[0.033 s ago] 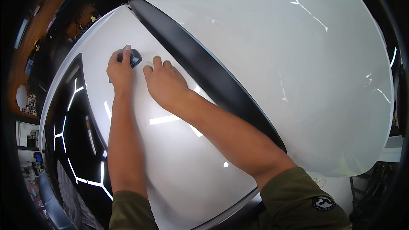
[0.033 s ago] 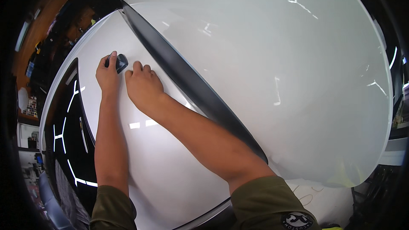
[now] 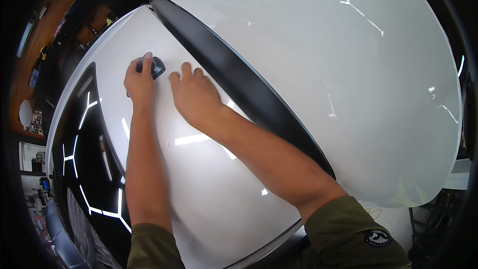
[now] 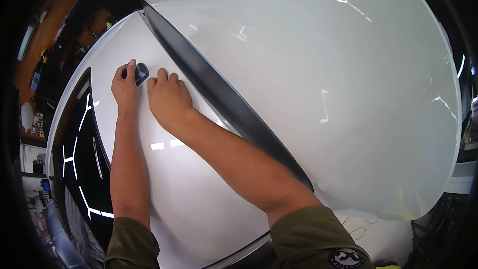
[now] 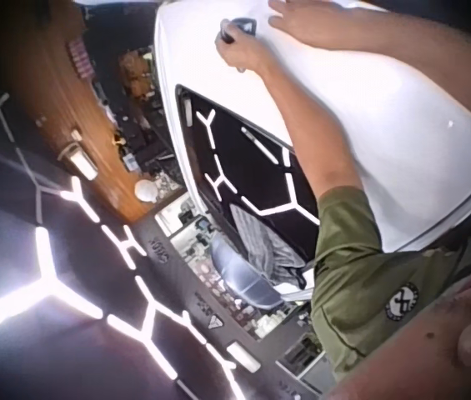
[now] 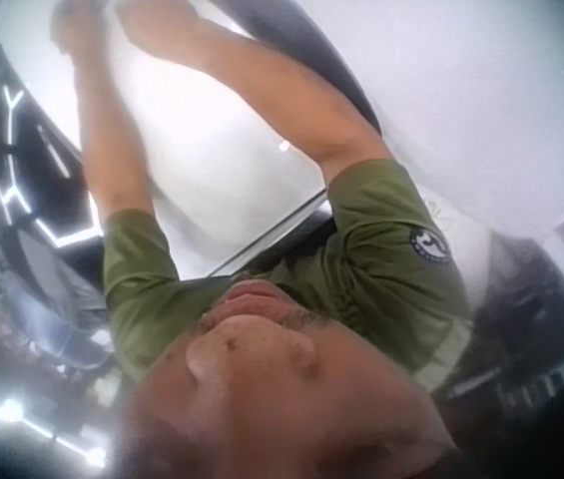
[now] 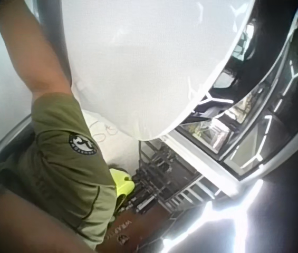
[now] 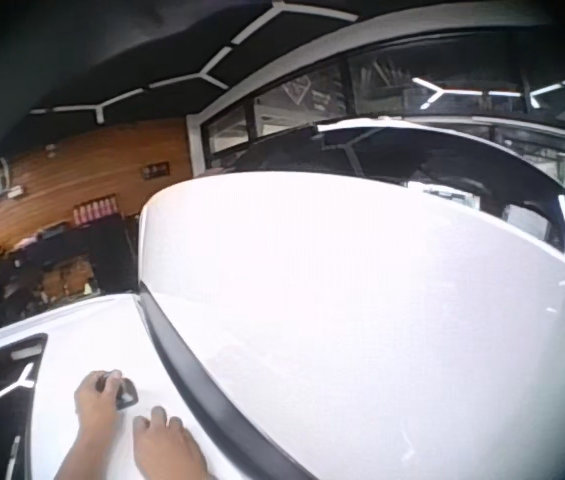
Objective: The person applies a protective film to the roof of a white car using a squeegee and a knife to trim the edges. They then wipe the surface with a cloth and move to the front hood to continue trimming and smoothing the film.
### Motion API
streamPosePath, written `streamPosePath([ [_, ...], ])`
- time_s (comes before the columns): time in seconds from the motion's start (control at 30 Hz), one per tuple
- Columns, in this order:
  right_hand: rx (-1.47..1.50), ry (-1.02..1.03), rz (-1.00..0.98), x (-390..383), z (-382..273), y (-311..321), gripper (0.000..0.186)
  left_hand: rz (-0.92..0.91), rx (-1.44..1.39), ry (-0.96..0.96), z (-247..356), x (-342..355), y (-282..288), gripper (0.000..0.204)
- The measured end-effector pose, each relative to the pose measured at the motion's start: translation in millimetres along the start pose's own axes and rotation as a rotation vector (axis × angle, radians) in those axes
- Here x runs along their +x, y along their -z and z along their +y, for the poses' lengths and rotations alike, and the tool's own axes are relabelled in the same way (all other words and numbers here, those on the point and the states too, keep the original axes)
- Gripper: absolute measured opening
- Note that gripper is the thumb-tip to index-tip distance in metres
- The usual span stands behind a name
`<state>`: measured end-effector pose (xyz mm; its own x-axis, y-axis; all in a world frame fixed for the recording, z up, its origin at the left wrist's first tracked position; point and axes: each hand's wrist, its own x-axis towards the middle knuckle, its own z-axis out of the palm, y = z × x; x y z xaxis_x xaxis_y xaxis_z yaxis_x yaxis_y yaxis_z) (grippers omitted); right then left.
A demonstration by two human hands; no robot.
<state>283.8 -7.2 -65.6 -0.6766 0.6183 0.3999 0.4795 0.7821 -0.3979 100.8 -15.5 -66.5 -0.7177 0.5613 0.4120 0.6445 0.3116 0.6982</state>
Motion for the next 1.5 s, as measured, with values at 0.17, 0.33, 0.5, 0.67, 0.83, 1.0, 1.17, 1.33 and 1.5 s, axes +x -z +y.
streamPosePath([
  [0.17, -0.020, -0.124, -0.152, -1.7, 8.1, 1.0, 0.014, -0.012, 0.063, 0.049, 4.1, -0.9, 0.0, 0.051],
  [0.33, 0.031, -0.095, -0.110, 6.3, 17.9, 2.9, 0.016, -0.006, 0.076, 0.044, -4.5, 4.7, 2.4, 0.050],
  [0.5, 0.285, -0.266, -0.117, 46.8, 32.3, 17.1, 0.013, 0.030, -0.016, 0.042, -4.0, 5.7, -0.6, 0.051],
  [0.67, 0.209, -0.153, -0.202, 87.6, 28.8, -2.9, 0.016, 0.015, -0.045, 0.058, 0.2, 1.4, 1.2, 0.050],
  [0.83, 0.196, -0.098, -0.248, 100.7, 35.0, -8.8, 0.016, 0.000, -0.001, 0.053, 5.7, -0.1, -0.3, 0.049],
  [1.0, 0.262, -0.098, -0.267, 96.6, 32.7, -15.6, 0.014, 0.005, 0.020, 0.041, 2.4, -4.7, 3.1, 0.049],
  [1.17, 0.319, -0.125, -0.227, 105.2, 36.4, -23.1, 0.013, 0.012, 0.005, 0.028, 2.9, -3.6, 1.9, 0.048],
  [1.33, 0.295, -0.121, -0.278, 107.5, 41.8, -20.5, 0.016, 0.017, 0.036, 0.035, 7.0, -1.8, 1.5, 0.048],
  [1.5, 0.302, -0.120, -0.281, 107.4, 40.6, -20.9, 0.016, -0.009, 0.055, 0.045, 7.5, -3.5, 4.1, 0.049],
])
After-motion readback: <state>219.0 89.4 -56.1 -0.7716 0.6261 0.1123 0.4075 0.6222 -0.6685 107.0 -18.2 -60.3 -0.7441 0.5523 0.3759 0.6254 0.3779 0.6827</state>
